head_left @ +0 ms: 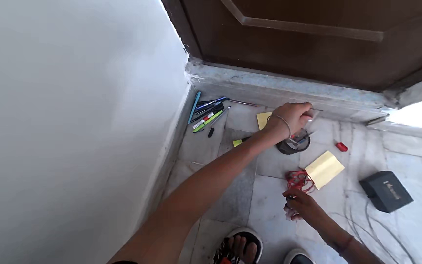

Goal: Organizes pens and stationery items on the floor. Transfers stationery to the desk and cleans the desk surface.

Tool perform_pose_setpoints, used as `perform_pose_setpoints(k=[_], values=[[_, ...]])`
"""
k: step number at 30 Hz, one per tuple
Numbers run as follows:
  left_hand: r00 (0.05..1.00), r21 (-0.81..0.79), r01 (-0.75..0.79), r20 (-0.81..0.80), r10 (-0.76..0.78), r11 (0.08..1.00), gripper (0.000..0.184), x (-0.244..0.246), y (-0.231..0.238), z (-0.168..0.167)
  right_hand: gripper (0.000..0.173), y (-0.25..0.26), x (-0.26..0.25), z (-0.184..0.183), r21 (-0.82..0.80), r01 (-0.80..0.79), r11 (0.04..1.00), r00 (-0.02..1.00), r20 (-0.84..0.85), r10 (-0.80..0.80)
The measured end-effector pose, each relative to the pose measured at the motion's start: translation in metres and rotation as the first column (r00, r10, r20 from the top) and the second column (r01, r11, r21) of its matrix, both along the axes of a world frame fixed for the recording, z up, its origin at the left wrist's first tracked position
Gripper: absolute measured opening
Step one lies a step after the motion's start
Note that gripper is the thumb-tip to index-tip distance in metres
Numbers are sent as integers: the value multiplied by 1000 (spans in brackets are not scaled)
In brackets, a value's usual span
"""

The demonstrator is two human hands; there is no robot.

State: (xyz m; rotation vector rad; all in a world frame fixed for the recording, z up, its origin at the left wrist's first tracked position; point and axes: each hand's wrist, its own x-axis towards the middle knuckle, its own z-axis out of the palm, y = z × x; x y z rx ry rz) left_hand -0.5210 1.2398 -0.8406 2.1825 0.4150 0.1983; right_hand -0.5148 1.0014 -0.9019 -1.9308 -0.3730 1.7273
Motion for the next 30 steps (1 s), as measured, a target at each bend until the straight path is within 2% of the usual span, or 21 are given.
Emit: perform_pose_setpoints(k=[4, 8, 11, 13, 14, 16, 18, 21, 23, 27, 30], values=[[983, 17, 85, -167, -81, 996, 22, 20, -1, -30, 29, 1, 0, -1, -22, -11, 1000, 1000, -2, 11], [995, 149, 69, -76, -58, 986, 19, 23, -12, -69, 30, 3, -1, -2, -31, -22, 999, 1000, 0, 22], [999, 157, -31, -36, 37, 987, 36, 15, -29, -83, 30, 3, -1, -4, -33, -25, 999, 1000, 0, 25], [993, 110, -121, 1, 122, 986, 55, 5, -36, -92, 29, 2, -1, -7, -33, -12, 999, 1000, 0, 12], [984, 69, -178, 16, 177, 982, 59, -3, -38, -93, 29, 1, -2, -7, -30, -11, 999, 1000, -1, 11], [955, -11, -294, 25, 294, 956, 57, -27, -36, -95, 29, -1, -1, -9, -30, -14, 999, 1000, -2, 14], [917, -30, -398, 18, 399, 917, 47, -62, -28, -106, 29, -3, 1, -10, -36, -14, 999, 1000, 1, 14], [845, 17, -522, -129, 520, 853, 32, -116, -9, -130, 30, -4, 2, -10, -57, -7, 998, 1000, 7, 7], [823, 65, -516, -240, 515, 854, 28, -142, -1, -139, 30, -3, 2, -10, -69, -5, 998, 1000, 16, 6], [823, 63, -405, -410, 394, 912, 35, -157, 1, -142, 30, 3, 1, -5, -76, -13, 997, 1000, 23, 15], [800, 17, -453, -433, 415, 891, 42, -152, -1, -139, 30, 5, -1, -4, -70, -11, 997, 1000, 22, 12]])
